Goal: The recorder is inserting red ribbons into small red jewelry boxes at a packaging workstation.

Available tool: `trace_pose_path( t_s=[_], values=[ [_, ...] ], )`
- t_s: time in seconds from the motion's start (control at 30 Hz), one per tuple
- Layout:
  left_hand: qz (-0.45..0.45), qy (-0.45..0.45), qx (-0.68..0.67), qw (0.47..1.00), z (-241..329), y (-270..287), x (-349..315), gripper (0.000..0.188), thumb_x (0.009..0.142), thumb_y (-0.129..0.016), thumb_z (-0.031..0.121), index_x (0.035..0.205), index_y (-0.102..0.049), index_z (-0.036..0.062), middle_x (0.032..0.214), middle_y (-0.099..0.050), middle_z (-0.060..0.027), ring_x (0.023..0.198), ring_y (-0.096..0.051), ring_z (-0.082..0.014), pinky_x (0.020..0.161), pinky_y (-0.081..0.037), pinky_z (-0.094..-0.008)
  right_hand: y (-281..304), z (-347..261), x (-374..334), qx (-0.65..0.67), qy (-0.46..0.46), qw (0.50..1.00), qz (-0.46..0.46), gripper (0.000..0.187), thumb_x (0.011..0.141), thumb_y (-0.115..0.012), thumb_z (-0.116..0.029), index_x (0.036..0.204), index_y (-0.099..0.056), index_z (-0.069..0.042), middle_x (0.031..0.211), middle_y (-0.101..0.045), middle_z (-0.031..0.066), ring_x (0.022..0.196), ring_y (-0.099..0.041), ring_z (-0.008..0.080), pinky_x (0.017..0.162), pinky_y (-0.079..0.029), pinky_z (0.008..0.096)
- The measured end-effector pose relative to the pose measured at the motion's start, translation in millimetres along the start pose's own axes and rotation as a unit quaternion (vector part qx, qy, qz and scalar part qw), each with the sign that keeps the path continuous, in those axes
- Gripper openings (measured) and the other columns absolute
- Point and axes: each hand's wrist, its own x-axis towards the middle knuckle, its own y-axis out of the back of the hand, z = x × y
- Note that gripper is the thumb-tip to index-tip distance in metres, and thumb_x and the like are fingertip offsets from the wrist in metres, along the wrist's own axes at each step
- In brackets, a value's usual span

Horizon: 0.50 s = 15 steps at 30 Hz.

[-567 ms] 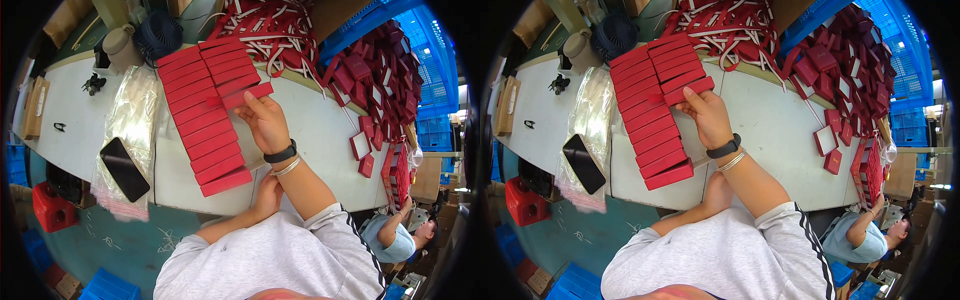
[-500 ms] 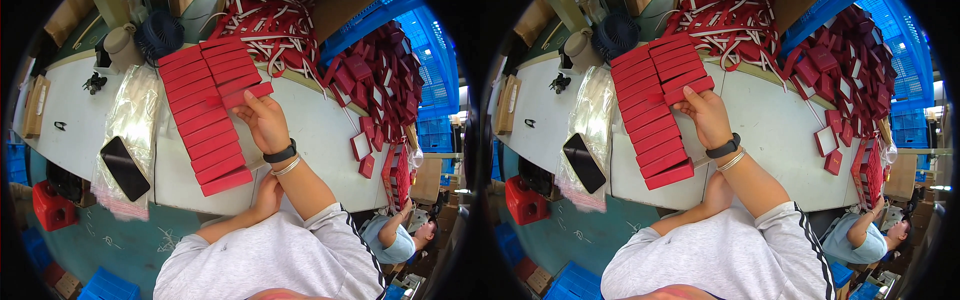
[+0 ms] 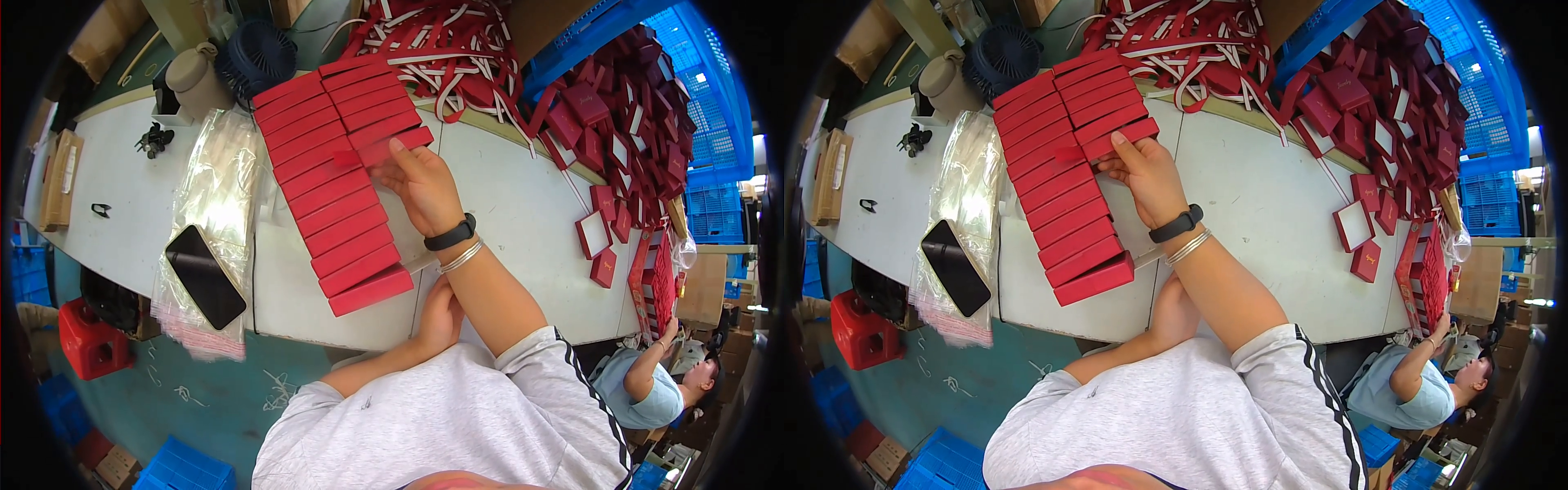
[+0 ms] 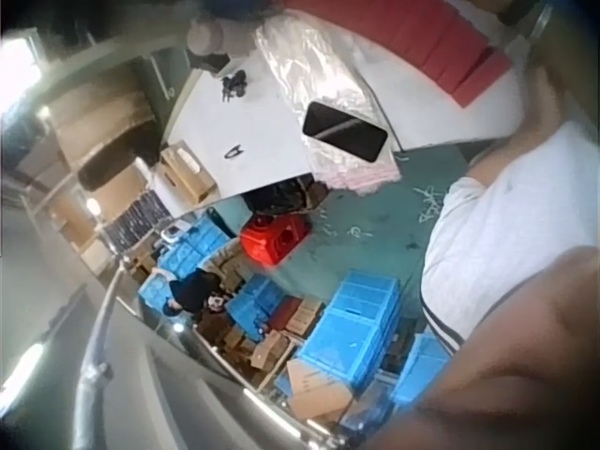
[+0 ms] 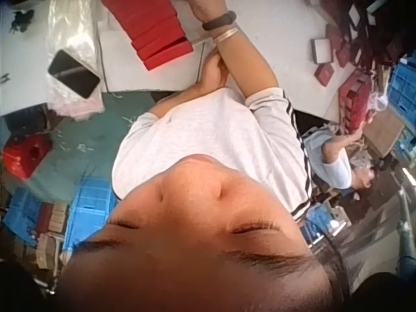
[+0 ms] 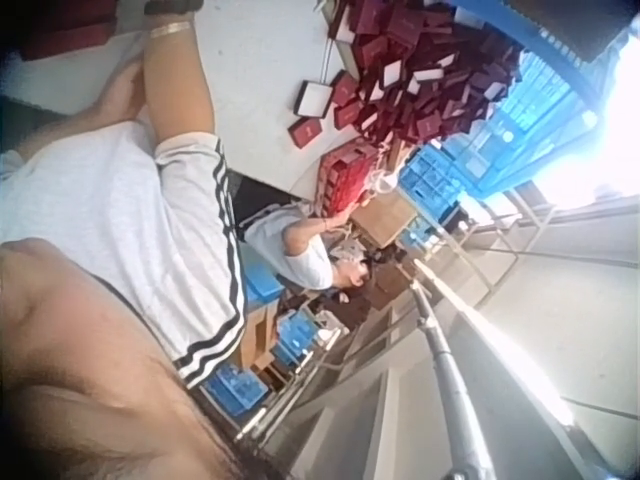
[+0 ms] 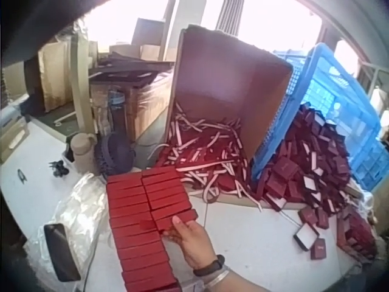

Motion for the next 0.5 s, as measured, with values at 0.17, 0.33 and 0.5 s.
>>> trace_pose_path(
  t_s=[0.17, 0.33, 0.5],
  values=[
    [-0.009, -0.011, 0.037, 0.999, -1, 0, 1, 0.036, 0.093, -0.038, 0.021, 0.123, -0.046, 0.003, 0.12, -0.053, -0.0073, 0.111, -0.049, -0.0191, 0.096, -0.036, -0.0338, 10, 12, 8, -0.037, 0.013, 0.999, -0.019, 0.024, 0.093, -0.052, -0.027, 0.097, -0.054, -0.004, 0.099, -0.063, 0.0086, 0.095, -0.058, 0.0194, 0.087, -0.042, 0.0329],
    [0.016, -0.002, 0.194, 0.981, 4, -2, -14, 0.035, 0.096, -0.04, 0.02, 0.127, -0.043, 0.0026, 0.118, -0.053, -0.006, 0.108, -0.049, -0.0136, 0.093, -0.039, -0.0299, 11, 15, 10, -0.009, 0.076, 0.993, -0.087, 0.027, 0.094, -0.05, -0.026, 0.107, -0.052, -0.002, 0.11, -0.058, 0.0088, 0.103, -0.054, 0.0186, 0.094, -0.037, 0.0334],
    [-0.142, 0.1, 0.611, 0.772, 93, -72, -59, 0.042, 0.089, -0.054, 0.023, 0.124, -0.046, 0.0009, 0.113, -0.057, -0.0114, 0.107, -0.054, -0.0217, 0.091, -0.042, -0.0341, 12, 9, 10, 0.02, 0.045, 0.992, -0.119, 0.033, 0.092, -0.054, -0.028, 0.11, -0.053, 0.0, 0.104, -0.057, 0.0066, 0.097, -0.05, 0.0133, 0.092, -0.036, 0.028]
  ],
)
